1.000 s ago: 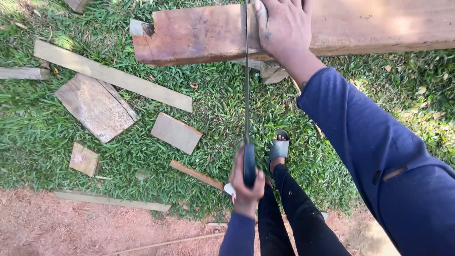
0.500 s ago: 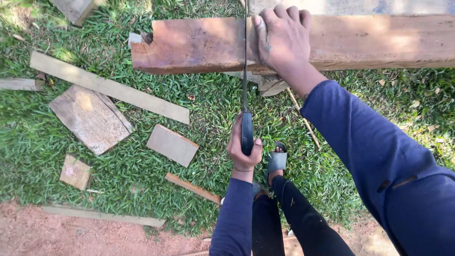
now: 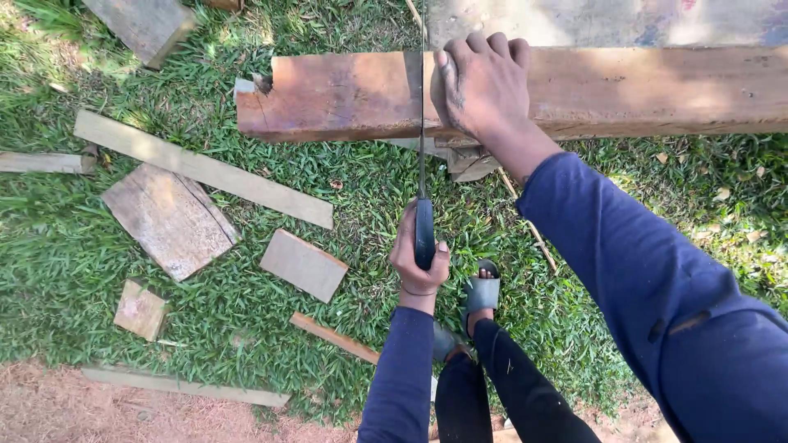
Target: Sawing a thick wooden beam into smaller pieces using a hand saw.
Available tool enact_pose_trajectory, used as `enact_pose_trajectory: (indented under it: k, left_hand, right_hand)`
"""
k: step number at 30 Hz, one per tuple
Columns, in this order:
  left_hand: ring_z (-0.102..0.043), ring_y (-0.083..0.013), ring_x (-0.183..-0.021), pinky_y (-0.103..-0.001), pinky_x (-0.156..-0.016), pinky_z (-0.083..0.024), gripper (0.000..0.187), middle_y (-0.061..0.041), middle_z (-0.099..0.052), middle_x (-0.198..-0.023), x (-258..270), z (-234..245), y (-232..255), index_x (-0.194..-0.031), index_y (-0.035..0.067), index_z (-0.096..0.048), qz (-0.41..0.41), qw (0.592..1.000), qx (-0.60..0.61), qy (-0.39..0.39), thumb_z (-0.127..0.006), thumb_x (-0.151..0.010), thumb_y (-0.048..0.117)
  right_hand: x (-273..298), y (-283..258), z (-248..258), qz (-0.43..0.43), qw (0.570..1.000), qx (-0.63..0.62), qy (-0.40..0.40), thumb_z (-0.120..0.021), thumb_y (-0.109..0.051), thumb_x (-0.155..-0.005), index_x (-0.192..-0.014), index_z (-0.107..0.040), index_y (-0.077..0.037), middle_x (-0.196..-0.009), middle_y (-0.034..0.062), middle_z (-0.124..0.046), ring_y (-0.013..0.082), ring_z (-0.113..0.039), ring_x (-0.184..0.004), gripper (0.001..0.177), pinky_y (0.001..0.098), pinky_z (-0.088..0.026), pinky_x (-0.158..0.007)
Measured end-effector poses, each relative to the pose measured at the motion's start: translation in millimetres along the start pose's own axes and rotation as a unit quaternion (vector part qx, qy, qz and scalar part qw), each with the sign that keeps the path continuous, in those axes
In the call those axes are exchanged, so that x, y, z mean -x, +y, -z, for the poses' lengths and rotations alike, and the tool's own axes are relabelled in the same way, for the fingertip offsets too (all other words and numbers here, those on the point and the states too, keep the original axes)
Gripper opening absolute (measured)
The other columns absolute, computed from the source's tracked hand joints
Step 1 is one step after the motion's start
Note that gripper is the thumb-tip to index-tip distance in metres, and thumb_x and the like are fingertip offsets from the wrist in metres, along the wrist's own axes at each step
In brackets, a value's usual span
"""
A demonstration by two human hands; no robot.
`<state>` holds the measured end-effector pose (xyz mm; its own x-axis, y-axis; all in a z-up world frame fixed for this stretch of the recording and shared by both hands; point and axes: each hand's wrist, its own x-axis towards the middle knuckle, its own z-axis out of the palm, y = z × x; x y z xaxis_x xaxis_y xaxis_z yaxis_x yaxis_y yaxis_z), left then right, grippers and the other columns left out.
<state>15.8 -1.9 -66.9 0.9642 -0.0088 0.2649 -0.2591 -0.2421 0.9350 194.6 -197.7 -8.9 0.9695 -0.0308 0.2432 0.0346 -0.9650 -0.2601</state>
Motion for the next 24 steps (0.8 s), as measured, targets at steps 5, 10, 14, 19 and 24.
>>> enact_pose_trajectory:
  k: [5,10,14,19,24]
  left_hand:
    - [-0.067,-0.0399,-0.129,-0.043,-0.111,-0.054,0.065,-0.026,-0.063,-0.141,-7.0,1.9,8.2,-0.139,-0.008,-0.058,0.005,1.000,0.008,-0.002,-0.065,-0.092,0.035]
    - [-0.074,-0.0307,-0.082,-0.038,-0.077,-0.063,0.080,-0.020,-0.073,-0.128,55.7,20.8,9.9,-0.150,0.000,-0.050,0.247,0.966,0.034,-0.063,-0.064,-0.082,0.039]
    - [-0.075,-0.0322,-0.093,-0.041,-0.084,-0.064,0.070,-0.026,-0.067,-0.133,92.0,43.7,35.4,-0.142,-0.006,-0.053,0.115,0.993,-0.015,-0.027,-0.063,-0.083,0.030]
    - [-0.072,-0.0390,-0.113,-0.045,-0.099,-0.060,0.070,-0.025,-0.067,-0.132,-6.2,6.3,26.2,-0.145,-0.006,-0.053,0.095,0.995,-0.020,-0.022,-0.064,-0.082,0.021]
    - [-0.070,-0.0370,-0.127,-0.041,-0.112,-0.055,0.064,-0.020,-0.066,-0.140,-58.2,-11.6,28.5,-0.145,0.000,-0.056,0.012,1.000,-0.003,-0.003,-0.064,-0.082,0.013]
  right_hand:
    - [-0.2,-2.2,-0.4,-0.018,1.000,-0.010,0.002,-0.051,-0.032,-0.110,-0.109,-0.071,-0.010,-0.104,0.0129,-0.066,0.0353,-0.057,-0.104,0.030,0.0508,-0.034,-0.097]
    - [-3.1,-6.4,1.1,-0.039,0.999,-0.007,0.010,-0.050,-0.032,-0.110,-0.108,-0.071,-0.009,-0.106,0.0148,-0.066,0.0350,-0.057,-0.105,0.031,0.0496,-0.035,-0.100]
    - [-7.5,-5.9,3.8,-0.042,0.999,-0.007,-0.002,-0.051,-0.031,-0.109,-0.107,-0.070,-0.008,-0.105,0.0147,-0.066,0.0351,-0.057,-0.105,0.030,0.0497,-0.035,-0.099]
    - [-2.3,-3.1,7.4,-0.027,1.000,-0.010,0.000,-0.052,-0.031,-0.110,-0.108,-0.070,-0.008,-0.105,0.0141,-0.066,0.0351,-0.057,-0.105,0.030,0.0495,-0.035,-0.098]
    - [-6.2,-6.6,6.8,-0.045,0.999,-0.026,-0.002,-0.053,-0.031,-0.107,-0.107,-0.071,-0.008,-0.104,0.0138,-0.066,0.0354,-0.057,-0.105,0.029,0.0499,-0.035,-0.098]
